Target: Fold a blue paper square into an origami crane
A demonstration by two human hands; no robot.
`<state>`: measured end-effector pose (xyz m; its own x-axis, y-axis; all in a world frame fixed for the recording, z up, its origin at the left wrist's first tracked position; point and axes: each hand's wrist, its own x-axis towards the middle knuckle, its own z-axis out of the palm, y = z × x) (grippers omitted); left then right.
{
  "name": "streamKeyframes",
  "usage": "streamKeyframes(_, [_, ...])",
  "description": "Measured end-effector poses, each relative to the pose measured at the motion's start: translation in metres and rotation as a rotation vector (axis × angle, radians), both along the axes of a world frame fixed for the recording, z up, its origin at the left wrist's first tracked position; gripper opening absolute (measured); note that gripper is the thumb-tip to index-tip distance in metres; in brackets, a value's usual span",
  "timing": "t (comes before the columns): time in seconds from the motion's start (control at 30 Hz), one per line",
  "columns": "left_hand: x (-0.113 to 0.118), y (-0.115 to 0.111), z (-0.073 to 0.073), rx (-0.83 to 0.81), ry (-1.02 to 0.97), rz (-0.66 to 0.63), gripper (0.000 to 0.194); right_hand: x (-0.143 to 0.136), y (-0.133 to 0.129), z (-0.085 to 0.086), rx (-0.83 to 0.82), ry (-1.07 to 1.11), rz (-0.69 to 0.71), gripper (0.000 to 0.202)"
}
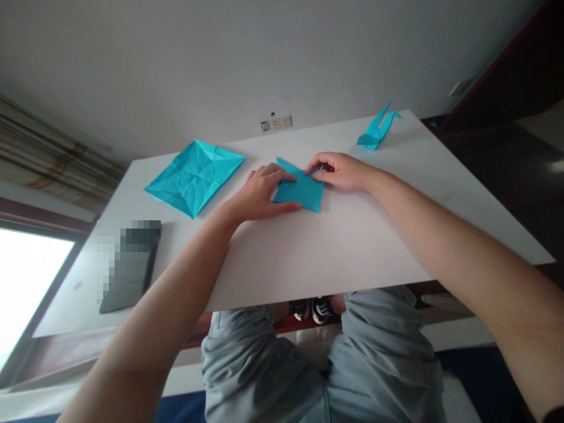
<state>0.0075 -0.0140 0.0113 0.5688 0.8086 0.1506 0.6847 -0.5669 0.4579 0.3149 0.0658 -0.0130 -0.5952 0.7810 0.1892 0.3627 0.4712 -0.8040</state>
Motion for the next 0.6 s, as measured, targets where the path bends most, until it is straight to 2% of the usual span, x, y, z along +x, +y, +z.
streamKeyframes(0.1, [0.0, 0.001, 0.003, -0.006, -0.065, -0.043, 0.067, -0.001, 0.0, -0.001, -0.022, 0.037, 0.002, 0.022])
streamKeyframes(0.27, [0.0, 0.002, -0.003, 0.032, -0.051, -0.007, 0.095, 0.0, 0.0, 0.0, -0.049, 0.093, -0.012, 0.038])
streamKeyframes(0.33, [0.0, 0.003, -0.009, 0.064, -0.041, 0.028, 0.099, 0.002, -0.001, 0.001, -0.095, 0.123, 0.004, 0.047])
streamKeyframes(0.43, [-0.002, 0.006, -0.019, 0.117, -0.063, 0.152, 0.102, 0.004, -0.002, 0.004, -0.161, 0.176, 0.038, 0.047])
streamKeyframes(0.53, [-0.004, 0.011, -0.028, 0.124, -0.131, 0.36, 0.116, 0.004, -0.002, 0.005, -0.2, 0.223, 0.05, 0.044])
streamKeyframes(0.6, [-0.006, 0.014, -0.03, 0.111, -0.166, 0.453, 0.107, 0.003, -0.002, 0.006, -0.217, 0.254, 0.038, 0.044])
